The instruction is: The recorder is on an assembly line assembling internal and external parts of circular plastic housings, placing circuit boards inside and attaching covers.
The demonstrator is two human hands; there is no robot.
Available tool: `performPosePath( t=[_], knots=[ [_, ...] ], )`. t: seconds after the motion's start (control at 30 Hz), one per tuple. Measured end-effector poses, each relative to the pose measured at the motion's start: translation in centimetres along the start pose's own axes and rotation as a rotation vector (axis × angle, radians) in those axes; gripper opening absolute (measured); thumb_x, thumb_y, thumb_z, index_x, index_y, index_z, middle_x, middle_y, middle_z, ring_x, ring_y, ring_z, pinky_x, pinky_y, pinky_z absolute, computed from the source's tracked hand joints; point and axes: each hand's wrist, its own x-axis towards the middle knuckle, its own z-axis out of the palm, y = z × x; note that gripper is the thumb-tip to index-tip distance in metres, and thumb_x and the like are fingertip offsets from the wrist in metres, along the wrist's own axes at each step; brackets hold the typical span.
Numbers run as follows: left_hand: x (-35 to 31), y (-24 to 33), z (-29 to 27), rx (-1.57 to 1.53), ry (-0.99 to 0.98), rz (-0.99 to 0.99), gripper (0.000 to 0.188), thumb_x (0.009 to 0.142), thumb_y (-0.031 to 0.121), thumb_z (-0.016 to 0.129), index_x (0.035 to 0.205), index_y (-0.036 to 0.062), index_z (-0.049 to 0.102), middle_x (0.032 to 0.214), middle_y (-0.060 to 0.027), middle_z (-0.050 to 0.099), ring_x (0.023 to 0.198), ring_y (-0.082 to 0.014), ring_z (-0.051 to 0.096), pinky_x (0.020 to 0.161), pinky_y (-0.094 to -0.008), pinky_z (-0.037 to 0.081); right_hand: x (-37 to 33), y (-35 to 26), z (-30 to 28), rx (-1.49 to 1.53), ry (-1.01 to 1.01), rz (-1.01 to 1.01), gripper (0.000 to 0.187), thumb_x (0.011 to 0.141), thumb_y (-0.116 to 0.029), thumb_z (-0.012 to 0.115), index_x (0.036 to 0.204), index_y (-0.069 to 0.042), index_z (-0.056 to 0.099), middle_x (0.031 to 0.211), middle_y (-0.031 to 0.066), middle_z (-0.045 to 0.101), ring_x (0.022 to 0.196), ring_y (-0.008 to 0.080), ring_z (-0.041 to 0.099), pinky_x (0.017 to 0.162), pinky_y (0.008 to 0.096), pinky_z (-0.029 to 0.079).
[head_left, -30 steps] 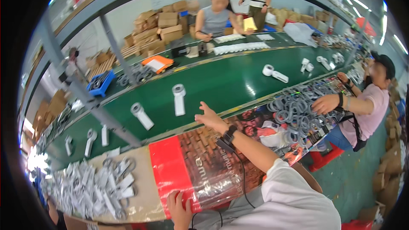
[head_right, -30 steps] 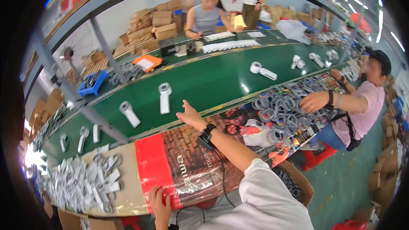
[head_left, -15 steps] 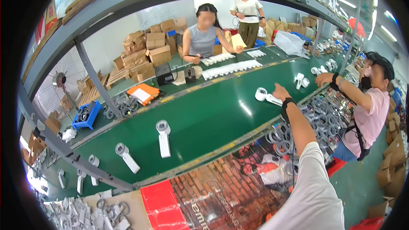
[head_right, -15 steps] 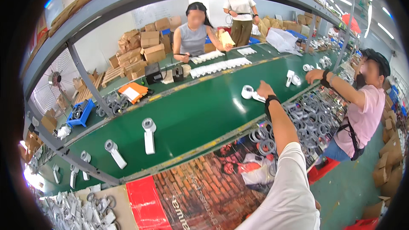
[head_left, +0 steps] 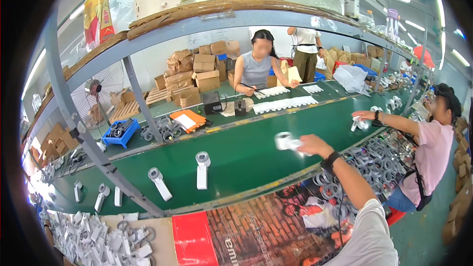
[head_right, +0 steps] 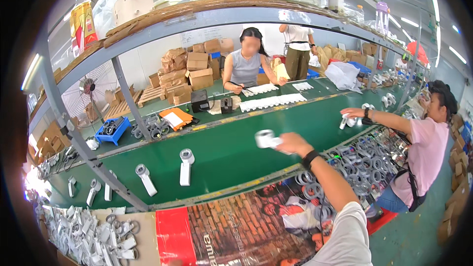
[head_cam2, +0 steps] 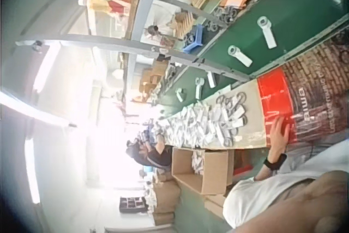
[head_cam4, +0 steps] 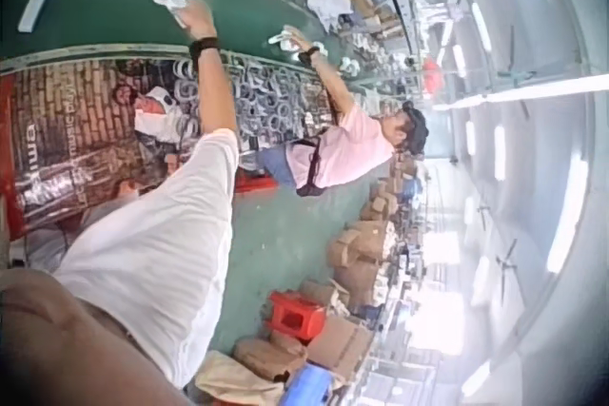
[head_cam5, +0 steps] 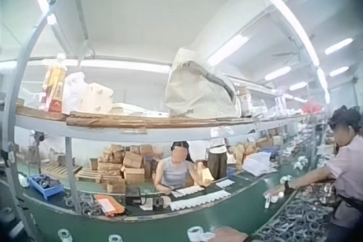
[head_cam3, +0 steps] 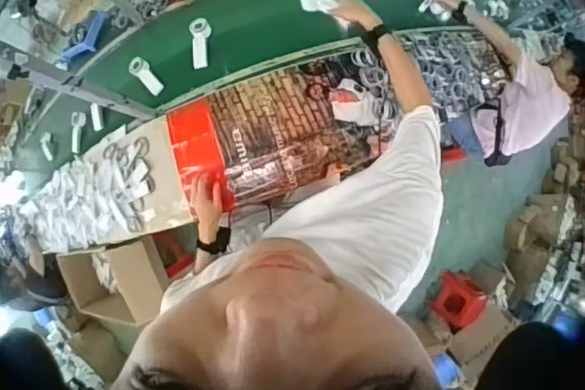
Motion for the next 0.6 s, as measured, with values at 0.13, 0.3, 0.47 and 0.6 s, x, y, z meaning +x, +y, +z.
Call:
performPosePath(
  t=[0.13, 0.3, 0.47, 0.6],
  knots=[
    [6.2, 8.3, -0.5, -0.627, 0.090, -0.134, 0.072, 0.064, 0.005, 0.066, 0.130, 0.0035, 0.037, 0.128, -0.0122, 0.045, 0.112, -0.0309, 0.047, 0.096, -0.0425, 0.039, -14.4, -15.7, -0.1, 0.414, -0.065, -0.325, 0.046, 0.073, -0.027, 0.072, 0.108, -0.001, 0.057, 0.098, 0.0179, 0.061, 0.089, 0.0355, 0.061, 0.074, 0.0414, 0.050],
    [8.5, 12.4, 1.2, -1.071, 0.229, -0.011, 0.071, 0.061, 0.000, 0.062, 0.127, 0.0001, 0.037, 0.118, -0.0115, 0.050, 0.107, -0.0204, 0.050, 0.094, -0.0313, 0.040, -28.1, -24.5, 3.4, 0.377, -0.090, -0.383, 0.061, 0.074, -0.027, 0.071, 0.123, -0.001, 0.045, 0.110, 0.0150, 0.056, 0.091, 0.0356, 0.060, 0.080, 0.0405, 0.048],
    [6.9, 9.3, 0.4, -1.176, 0.091, -0.024, 0.062, 0.063, 0.010, 0.069, 0.118, -0.0010, 0.043, 0.102, -0.0110, 0.055, 0.089, -0.0176, 0.058, 0.077, -0.0294, 0.049, -28.4, -19.0, 2.6, 0.892, -0.330, -0.401, 0.052, 0.077, -0.015, 0.068, 0.123, 0.000, 0.049, 0.122, 0.0157, 0.053, 0.099, 0.0226, 0.058, 0.078, 0.0291, 0.048],
    [5.4, 10.6, 0.0, -1.325, 0.077, -0.054, 0.068, 0.063, 0.022, 0.076, 0.115, -0.0017, 0.041, 0.107, -0.0147, 0.054, 0.086, -0.0252, 0.064, 0.070, -0.0330, 0.056, -24.3, -3.9, 2.3, 0.155, 0.376, -0.119, 0.036, 0.072, -0.010, 0.067, 0.107, -0.005, 0.061, 0.101, 0.0149, 0.057, 0.091, 0.0317, 0.058, 0.077, 0.0383, 0.048]
  ],
)
